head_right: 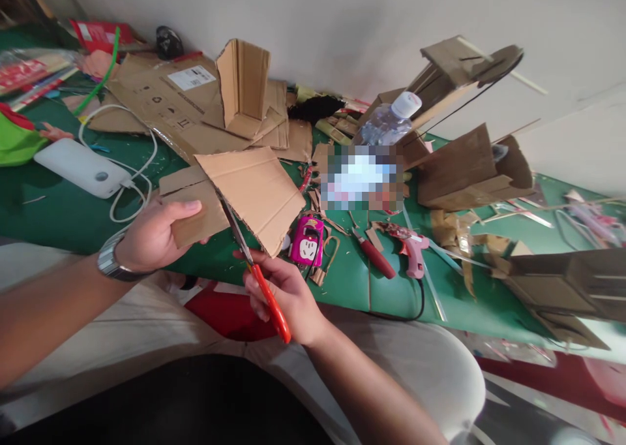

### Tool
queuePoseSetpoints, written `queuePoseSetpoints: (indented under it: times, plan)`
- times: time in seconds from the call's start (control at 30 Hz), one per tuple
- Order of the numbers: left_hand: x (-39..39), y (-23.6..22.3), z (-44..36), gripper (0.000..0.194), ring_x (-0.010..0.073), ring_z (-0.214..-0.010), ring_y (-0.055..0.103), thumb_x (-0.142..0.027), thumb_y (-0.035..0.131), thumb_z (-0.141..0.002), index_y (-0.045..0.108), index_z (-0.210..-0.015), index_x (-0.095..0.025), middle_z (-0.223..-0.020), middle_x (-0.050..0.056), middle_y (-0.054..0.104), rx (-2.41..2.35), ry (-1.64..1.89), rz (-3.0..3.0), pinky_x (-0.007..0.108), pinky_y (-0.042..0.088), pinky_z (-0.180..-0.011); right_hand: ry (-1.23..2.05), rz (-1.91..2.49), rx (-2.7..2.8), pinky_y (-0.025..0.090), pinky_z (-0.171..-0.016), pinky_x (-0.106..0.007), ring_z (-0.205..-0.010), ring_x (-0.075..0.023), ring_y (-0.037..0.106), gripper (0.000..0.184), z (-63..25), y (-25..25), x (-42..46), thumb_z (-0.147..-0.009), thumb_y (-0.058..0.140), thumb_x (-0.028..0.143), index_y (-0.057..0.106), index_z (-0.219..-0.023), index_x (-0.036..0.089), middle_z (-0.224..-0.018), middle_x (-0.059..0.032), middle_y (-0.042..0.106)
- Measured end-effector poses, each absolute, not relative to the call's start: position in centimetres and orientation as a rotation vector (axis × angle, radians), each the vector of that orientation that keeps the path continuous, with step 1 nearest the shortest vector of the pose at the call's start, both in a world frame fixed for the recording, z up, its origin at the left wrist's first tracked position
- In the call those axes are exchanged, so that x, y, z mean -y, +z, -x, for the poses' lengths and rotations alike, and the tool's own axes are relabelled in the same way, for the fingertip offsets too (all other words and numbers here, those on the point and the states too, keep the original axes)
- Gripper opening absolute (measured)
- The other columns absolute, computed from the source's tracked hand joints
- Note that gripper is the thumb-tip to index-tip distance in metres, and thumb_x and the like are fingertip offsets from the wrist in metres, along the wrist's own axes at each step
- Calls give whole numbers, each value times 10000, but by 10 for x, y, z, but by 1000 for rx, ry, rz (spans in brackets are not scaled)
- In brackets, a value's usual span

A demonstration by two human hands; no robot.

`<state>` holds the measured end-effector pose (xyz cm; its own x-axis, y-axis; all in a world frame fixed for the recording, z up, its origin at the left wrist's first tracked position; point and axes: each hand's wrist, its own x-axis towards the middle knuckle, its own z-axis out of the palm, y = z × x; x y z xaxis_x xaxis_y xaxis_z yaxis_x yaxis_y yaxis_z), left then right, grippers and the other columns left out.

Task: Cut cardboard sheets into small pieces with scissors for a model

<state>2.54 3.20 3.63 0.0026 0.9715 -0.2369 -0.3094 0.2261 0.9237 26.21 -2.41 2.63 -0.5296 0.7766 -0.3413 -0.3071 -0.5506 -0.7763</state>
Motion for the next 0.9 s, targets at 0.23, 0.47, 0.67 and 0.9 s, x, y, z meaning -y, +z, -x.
queuePoseSetpoints:
  times: [0.23,0.47,0.67,0.9]
  plan:
    - [-29,34,-35,318,254,-997,785,-344,896,-781,784,-1059,-240,-970,18,820,-1143,1408,-773,319,660,-854,2048,993,924,317,-388,-206,-412,-56,508,511,-261,30,24,-909,897,479,788,-1289,155,-714,57,582]
    - [-29,25,-30,276,332,-1200,769,-429,875,-841,829,-1042,-246,-1147,63,840,-1206,1362,-879,388,650,-1011,2043,1066,968,380,-378,-206,-403,-83,543,630,-261,30,23,-881,906,528,756,-1362,150,-674,60,591]
    - [-31,31,-23,140,325,-1137,776,-365,891,-810,812,-864,-263,-1062,54,842,-1298,1422,-1022,416,621,-1066,2023,1005,957,375,-373,-195,-391,-64,520,516,-263,29,23,-922,877,492,758,-1303,165,-703,59,592]
    - [-34,34,-14,154,332,-1084,803,-388,867,-829,869,-938,-279,-1027,65,864,-1207,1105,-1220,424,653,-977,1850,1016,1088,383,-477,-238,-492,-74,473,504,-276,38,19,-930,872,489,749,-1309,179,-734,45,563]
